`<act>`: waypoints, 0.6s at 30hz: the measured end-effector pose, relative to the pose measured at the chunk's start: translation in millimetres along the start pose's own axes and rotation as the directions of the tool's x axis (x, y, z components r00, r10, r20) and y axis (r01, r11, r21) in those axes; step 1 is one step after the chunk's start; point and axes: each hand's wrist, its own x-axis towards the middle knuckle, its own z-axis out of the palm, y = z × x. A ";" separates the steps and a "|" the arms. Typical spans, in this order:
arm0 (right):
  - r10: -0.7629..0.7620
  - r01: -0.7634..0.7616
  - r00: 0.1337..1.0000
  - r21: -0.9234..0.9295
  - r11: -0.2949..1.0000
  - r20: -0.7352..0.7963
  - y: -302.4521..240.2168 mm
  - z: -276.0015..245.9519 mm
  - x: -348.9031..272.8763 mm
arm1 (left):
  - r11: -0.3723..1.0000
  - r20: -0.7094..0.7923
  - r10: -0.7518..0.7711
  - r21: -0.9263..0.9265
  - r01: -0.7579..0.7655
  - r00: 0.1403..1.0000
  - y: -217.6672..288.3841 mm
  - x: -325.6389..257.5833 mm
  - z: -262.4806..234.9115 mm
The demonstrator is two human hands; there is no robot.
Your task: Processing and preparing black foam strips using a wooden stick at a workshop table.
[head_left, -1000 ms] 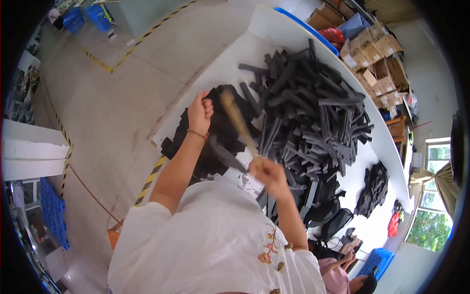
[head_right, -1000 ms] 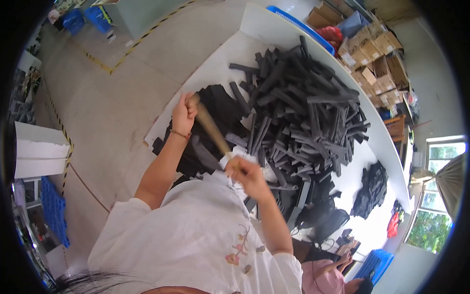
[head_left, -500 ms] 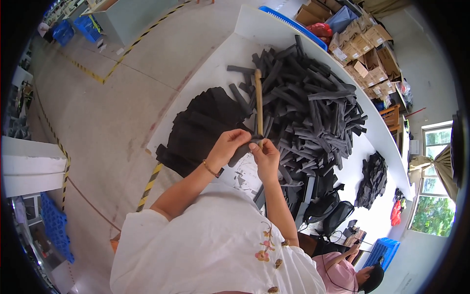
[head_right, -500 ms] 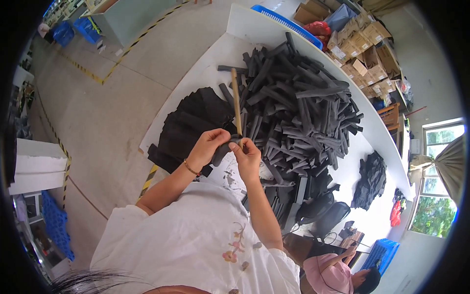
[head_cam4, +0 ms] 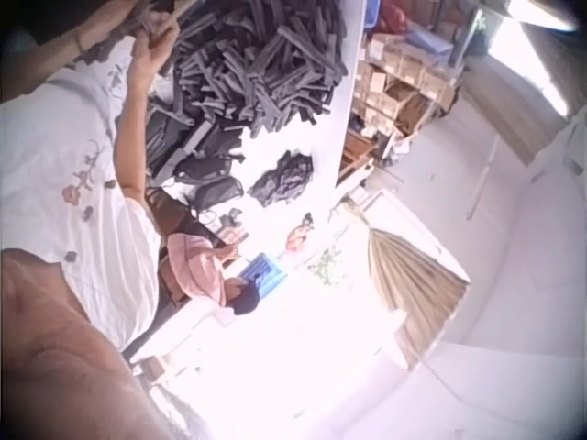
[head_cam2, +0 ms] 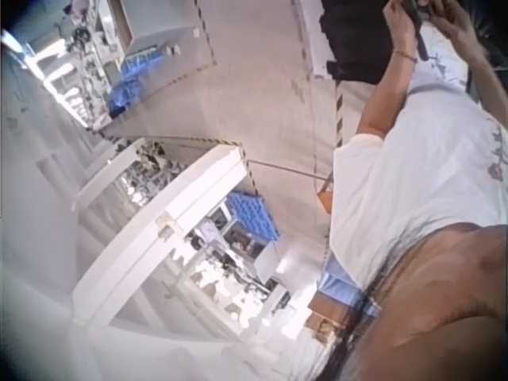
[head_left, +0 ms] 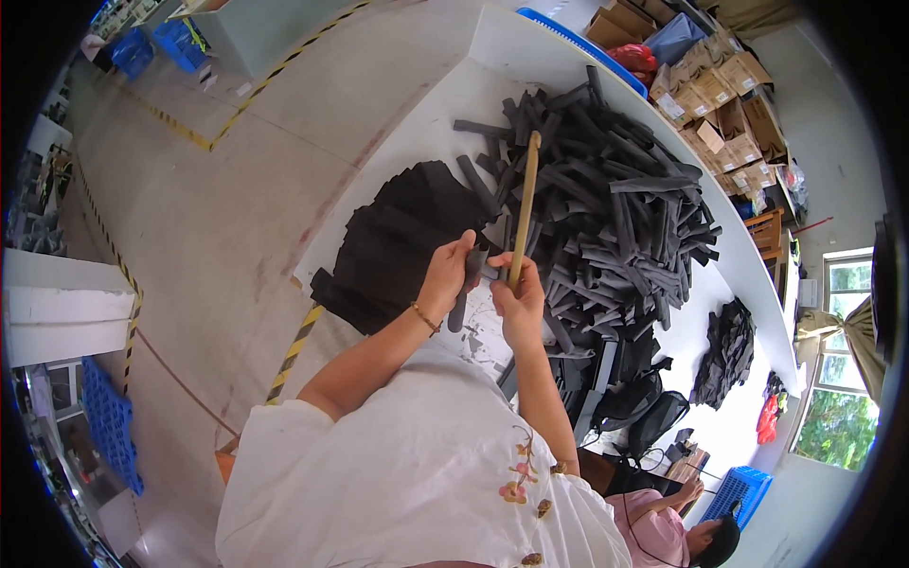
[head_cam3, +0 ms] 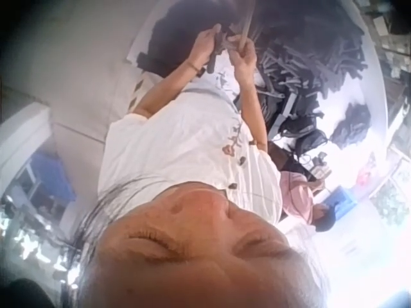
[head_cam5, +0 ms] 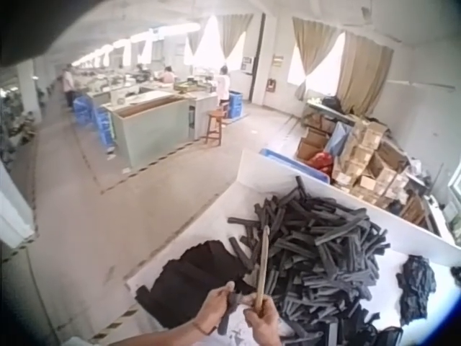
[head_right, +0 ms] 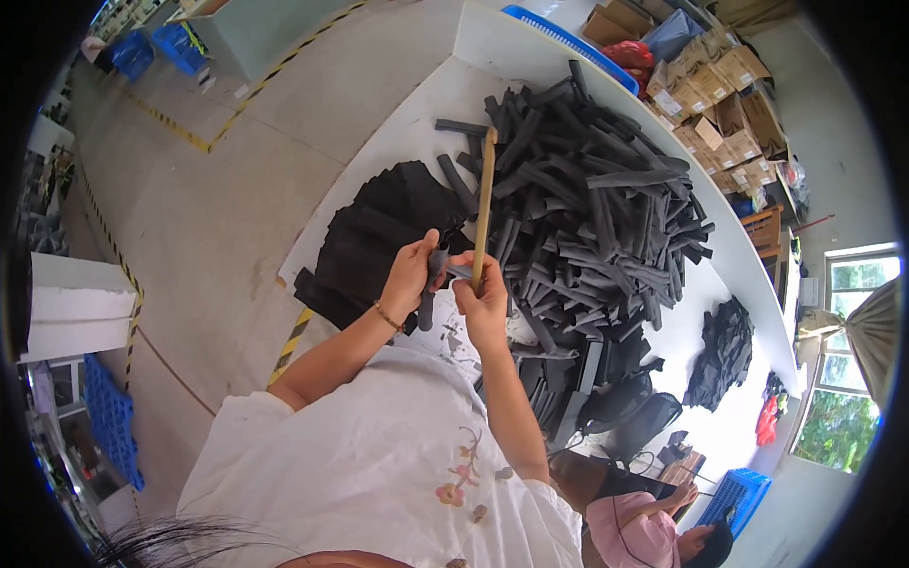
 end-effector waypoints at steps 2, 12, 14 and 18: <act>-0.011 0.010 0.997 -0.017 1.000 -0.071 -8.0 8.5 -0.3 | 0.999 -0.039 0.035 0.042 -0.033 0.999 -2.3 0.7 -0.4; -0.414 0.249 0.825 -0.411 0.877 -0.384 -27.1 -50.0 51.8 | 0.842 0.436 -0.190 0.534 -0.083 0.880 -14.9 -37.4 -11.7; -0.501 0.247 0.743 -0.513 0.822 -0.444 -66.6 -78.2 71.0 | 0.881 0.446 -0.214 0.473 -0.026 0.869 -32.0 -39.6 -25.6; -0.590 0.070 0.585 -0.690 0.721 -0.557 -159.6 -178.9 100.8 | 0.863 0.326 -0.054 0.491 -0.119 0.944 -24.6 -28.6 -47.1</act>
